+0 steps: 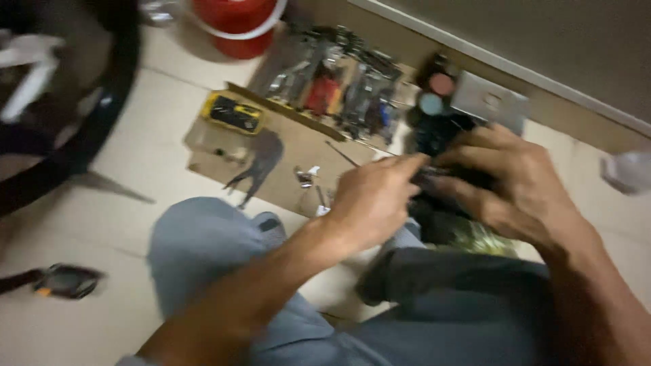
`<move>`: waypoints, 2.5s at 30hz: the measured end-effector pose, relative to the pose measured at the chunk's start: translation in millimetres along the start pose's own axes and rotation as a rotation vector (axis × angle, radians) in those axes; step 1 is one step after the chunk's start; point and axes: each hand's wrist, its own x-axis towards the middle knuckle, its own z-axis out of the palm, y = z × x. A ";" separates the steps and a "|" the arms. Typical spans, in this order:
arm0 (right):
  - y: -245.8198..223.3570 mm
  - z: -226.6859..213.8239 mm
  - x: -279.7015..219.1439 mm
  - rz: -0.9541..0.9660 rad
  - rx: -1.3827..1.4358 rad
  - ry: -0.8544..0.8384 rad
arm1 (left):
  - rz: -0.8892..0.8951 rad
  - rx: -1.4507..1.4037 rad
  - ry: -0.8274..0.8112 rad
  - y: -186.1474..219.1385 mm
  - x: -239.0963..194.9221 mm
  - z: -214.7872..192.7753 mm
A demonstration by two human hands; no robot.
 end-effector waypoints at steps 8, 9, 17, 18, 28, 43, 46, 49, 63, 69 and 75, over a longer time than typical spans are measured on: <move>0.0 6.1 -4.1 0.028 -0.114 0.017 | 0.023 -0.008 -0.060 0.1 -5.2 -4.8; -1.0 5.7 -2.9 0.000 -0.089 0.046 | 0.060 -0.036 -0.027 -0.1 -4.9 -8.3; -4.3 6.6 -8.9 -0.029 0.027 0.084 | -0.012 0.035 -0.069 -0.2 -11.4 -7.3; -2.2 8.0 -8.1 -0.021 0.011 0.121 | -0.052 0.058 -0.065 0.7 -11.6 -9.0; 1.2 2.6 -13.8 -0.049 0.034 0.094 | -0.138 0.094 -0.135 11.2 -6.4 -12.7; 7.7 -16.7 -18.4 0.033 -0.102 0.081 | -0.046 -0.191 -0.066 13.1 1.6 -16.1; 8.5 -19.5 -22.1 0.050 -0.044 0.144 | -0.067 -0.218 -0.082 11.8 3.2 -16.3; 6.0 -22.9 -24.4 0.071 -0.051 0.172 | -0.080 -0.234 -0.093 14.0 3.5 -17.9; -8.7 -7.3 -12.1 -0.193 -0.180 0.150 | -0.153 -0.094 -0.190 20.2 4.9 -19.3; -3.6 -3.6 -14.6 -0.186 -0.223 0.120 | -0.116 -0.045 -0.193 14.3 6.5 -17.2; 2.0 -10.8 -25.5 -0.039 -0.085 0.256 | -0.277 -0.436 -0.179 16.7 10.8 -24.3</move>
